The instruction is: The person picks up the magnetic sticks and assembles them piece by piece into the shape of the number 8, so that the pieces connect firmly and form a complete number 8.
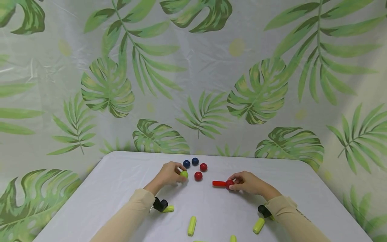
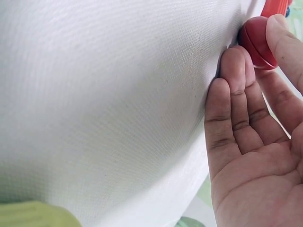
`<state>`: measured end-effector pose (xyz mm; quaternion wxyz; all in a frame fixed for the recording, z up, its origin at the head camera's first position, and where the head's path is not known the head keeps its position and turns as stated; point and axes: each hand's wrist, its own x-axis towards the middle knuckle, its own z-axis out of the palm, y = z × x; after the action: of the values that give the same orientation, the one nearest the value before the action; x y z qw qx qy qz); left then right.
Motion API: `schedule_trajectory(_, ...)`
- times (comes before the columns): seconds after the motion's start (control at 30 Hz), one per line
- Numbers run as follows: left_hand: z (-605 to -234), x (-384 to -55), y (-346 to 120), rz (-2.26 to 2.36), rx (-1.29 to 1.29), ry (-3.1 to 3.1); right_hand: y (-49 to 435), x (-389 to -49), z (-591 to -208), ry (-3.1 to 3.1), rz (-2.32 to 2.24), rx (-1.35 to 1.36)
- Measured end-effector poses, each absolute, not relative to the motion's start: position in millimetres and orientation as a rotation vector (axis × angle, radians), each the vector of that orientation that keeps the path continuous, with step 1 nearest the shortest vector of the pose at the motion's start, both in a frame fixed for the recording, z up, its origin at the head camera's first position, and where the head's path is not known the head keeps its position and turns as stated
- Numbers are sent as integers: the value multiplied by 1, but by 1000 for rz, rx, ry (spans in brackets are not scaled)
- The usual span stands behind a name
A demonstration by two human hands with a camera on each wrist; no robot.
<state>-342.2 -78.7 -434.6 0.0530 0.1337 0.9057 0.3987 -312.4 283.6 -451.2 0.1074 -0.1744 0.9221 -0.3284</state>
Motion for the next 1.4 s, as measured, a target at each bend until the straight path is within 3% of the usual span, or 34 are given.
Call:
schedule_trajectory(0.57, -438, -317, -33, 1150, 709, 2669, 282, -308, -450, 2727, -969, -518)
schedule_trajectory(1.4, -450, -317, -2, 1115, 736, 2723, 284, -310, -453, 2717, -966, -529)
